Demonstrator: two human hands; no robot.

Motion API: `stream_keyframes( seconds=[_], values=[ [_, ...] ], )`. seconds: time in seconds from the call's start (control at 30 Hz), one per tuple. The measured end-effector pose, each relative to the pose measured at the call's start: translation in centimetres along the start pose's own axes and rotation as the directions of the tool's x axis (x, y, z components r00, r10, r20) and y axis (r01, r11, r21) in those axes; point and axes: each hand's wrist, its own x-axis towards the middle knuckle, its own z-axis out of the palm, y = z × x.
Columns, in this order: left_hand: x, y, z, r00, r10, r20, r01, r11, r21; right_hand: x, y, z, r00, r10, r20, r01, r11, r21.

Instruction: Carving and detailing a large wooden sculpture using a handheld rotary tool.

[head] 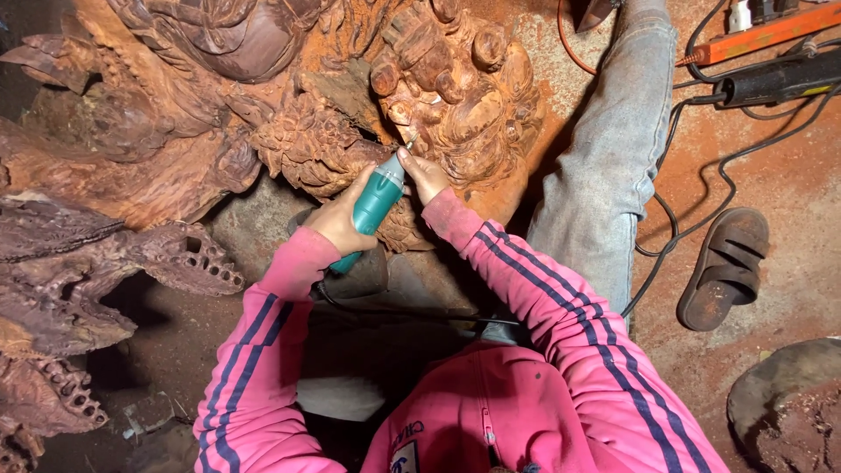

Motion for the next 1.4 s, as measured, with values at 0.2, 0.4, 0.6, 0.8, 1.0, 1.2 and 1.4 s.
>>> stream_keyframes(
  seconds=[0.2,0.4,0.6,0.8,1.0,1.2,1.4],
  values=[
    [0.2,0.4,0.6,1.000,-0.002,0.024,0.001,1.000,0.029,-4.0,-2.9,0.3,0.999,0.027,-0.038,-0.027,1.000,0.008],
    [0.7,-0.2,1.4,0.998,0.001,0.061,-0.005,0.999,0.052,-1.4,1.2,-2.1,0.999,0.024,-0.032,-0.025,1.000,-0.015],
    [0.1,-0.7,0.6,1.000,-0.003,-0.019,0.003,1.000,0.022,-0.2,-0.2,0.1,1.000,-0.025,0.008,0.025,0.996,-0.091],
    [0.1,-0.2,0.7,1.000,0.022,0.017,-0.022,1.000,-0.014,-2.6,-1.6,-0.5,1.000,0.011,-0.005,-0.012,0.997,-0.075],
    [0.6,-0.6,1.9,0.998,0.007,0.067,-0.008,1.000,0.020,-2.1,1.0,-2.0,0.999,0.020,-0.042,-0.023,0.998,-0.051],
    [-0.5,-0.3,0.3,1.000,-0.003,0.015,0.003,1.000,-0.009,-0.7,-0.2,-0.5,0.993,-0.116,0.033,0.120,0.973,-0.196],
    [-0.2,-0.9,0.8,0.999,0.016,0.046,-0.014,0.999,-0.044,-2.8,-2.1,0.4,0.994,-0.108,0.014,0.108,0.977,-0.184]
  ],
)
